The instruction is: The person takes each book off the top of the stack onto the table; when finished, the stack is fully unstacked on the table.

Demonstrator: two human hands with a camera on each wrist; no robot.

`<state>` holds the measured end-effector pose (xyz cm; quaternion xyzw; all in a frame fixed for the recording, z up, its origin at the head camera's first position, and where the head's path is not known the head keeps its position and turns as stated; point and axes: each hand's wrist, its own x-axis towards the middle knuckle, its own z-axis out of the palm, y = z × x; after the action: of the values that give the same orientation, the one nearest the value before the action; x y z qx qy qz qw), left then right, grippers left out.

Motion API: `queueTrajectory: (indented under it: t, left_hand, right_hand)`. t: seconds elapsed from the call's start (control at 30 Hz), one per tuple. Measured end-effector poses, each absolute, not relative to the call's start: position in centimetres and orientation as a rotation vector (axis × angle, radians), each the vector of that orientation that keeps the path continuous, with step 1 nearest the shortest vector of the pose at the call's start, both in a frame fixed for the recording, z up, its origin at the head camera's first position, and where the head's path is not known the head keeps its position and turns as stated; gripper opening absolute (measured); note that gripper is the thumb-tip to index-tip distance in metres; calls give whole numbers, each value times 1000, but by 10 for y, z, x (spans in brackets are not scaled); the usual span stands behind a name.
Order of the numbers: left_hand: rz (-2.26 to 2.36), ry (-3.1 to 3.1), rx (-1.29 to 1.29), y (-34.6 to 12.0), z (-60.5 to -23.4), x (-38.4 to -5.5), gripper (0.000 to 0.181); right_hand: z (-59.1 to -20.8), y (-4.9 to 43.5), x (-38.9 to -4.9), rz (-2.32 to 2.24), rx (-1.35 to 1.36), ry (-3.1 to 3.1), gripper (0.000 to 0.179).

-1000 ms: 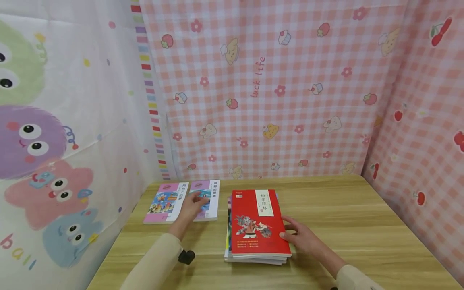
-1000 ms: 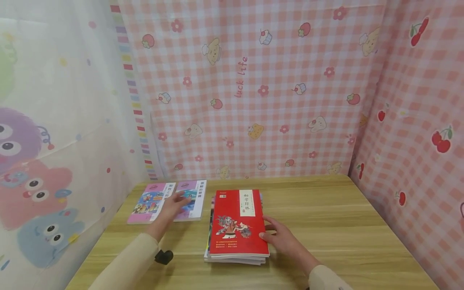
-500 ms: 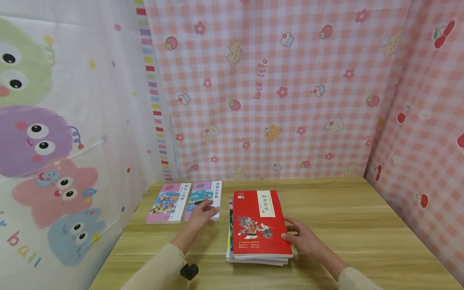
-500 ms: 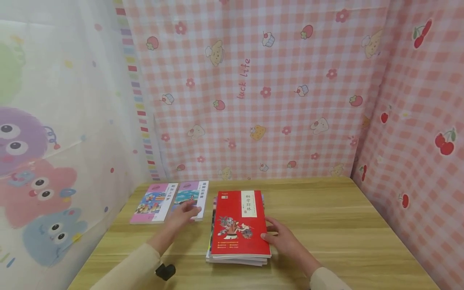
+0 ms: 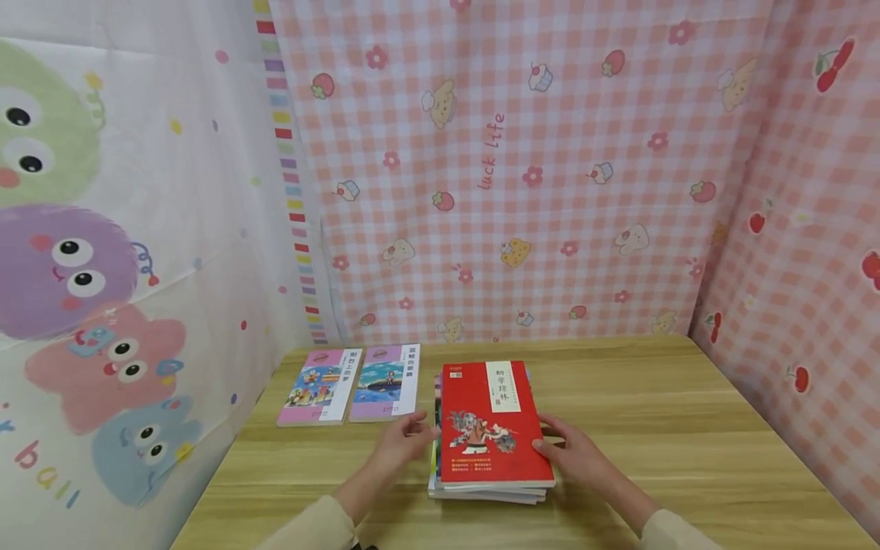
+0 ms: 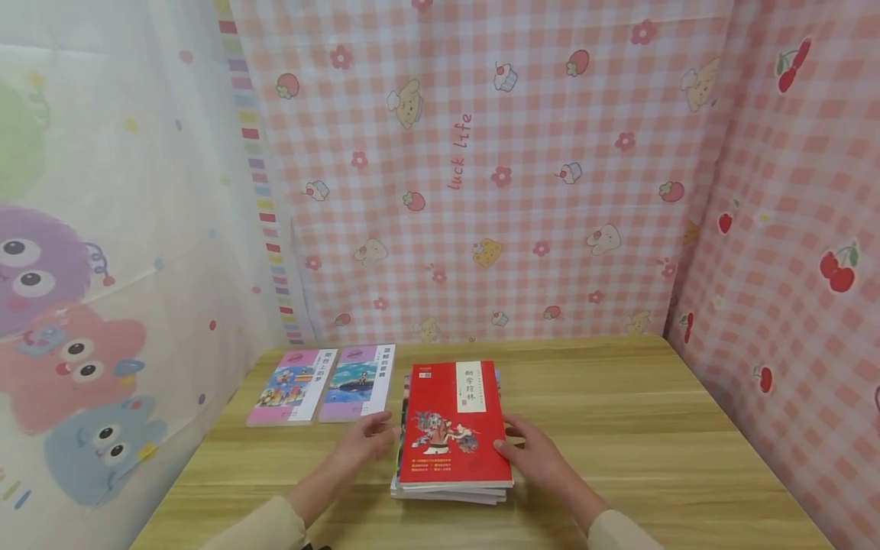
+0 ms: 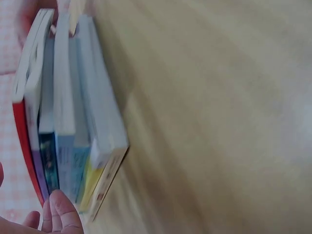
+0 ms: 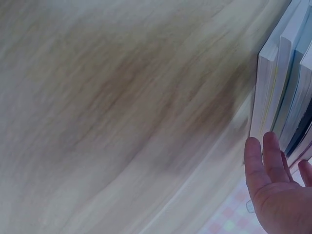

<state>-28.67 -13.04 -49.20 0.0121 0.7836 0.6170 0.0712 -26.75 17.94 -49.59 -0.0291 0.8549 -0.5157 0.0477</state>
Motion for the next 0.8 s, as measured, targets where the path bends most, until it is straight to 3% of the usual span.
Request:
queueTrajectory:
  t: [0.43, 0.8]
  left_hand:
    - [1829, 2329, 18, -128, -505, -277, 62]
    - [1904, 2211, 30, -132, -507, -276, 60]
  right_hand:
    - [-488, 169, -255, -1531, -177, 2629, 47]
    - [-496, 174, -263, -1556, -178, 2618, 58]
